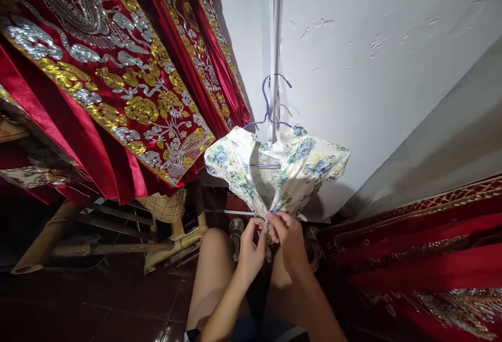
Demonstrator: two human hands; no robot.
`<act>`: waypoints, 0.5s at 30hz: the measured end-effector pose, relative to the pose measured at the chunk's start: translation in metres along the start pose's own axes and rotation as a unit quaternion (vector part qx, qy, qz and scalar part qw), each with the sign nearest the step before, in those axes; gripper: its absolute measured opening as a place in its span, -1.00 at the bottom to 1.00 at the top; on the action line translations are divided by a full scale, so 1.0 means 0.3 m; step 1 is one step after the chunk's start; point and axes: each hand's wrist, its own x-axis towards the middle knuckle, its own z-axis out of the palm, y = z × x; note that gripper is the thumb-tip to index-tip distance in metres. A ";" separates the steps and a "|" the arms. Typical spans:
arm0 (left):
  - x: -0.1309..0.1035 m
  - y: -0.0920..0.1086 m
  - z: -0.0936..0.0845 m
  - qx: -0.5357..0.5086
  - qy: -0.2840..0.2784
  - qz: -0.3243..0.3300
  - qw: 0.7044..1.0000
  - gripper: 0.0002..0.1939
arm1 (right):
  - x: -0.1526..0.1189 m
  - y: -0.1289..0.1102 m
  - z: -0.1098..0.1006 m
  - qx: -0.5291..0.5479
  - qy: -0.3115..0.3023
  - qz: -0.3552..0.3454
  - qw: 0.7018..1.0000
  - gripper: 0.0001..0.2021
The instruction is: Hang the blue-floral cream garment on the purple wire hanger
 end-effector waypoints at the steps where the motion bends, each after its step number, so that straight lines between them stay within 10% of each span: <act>1: -0.002 -0.004 -0.002 0.021 0.002 0.008 1.000 -0.88 | 0.020 -0.034 0.006 0.016 0.008 -0.015 1.000 -0.63; 8: 0.015 -0.021 0.007 0.092 -0.042 0.059 0.993 -0.89 | 0.120 -0.320 0.053 -0.015 0.021 -0.127 0.992 -0.77; 15: -0.002 -0.091 0.056 0.096 -0.086 0.069 0.989 -0.89 | 0.178 -0.445 0.072 0.057 0.010 -0.154 0.986 -0.83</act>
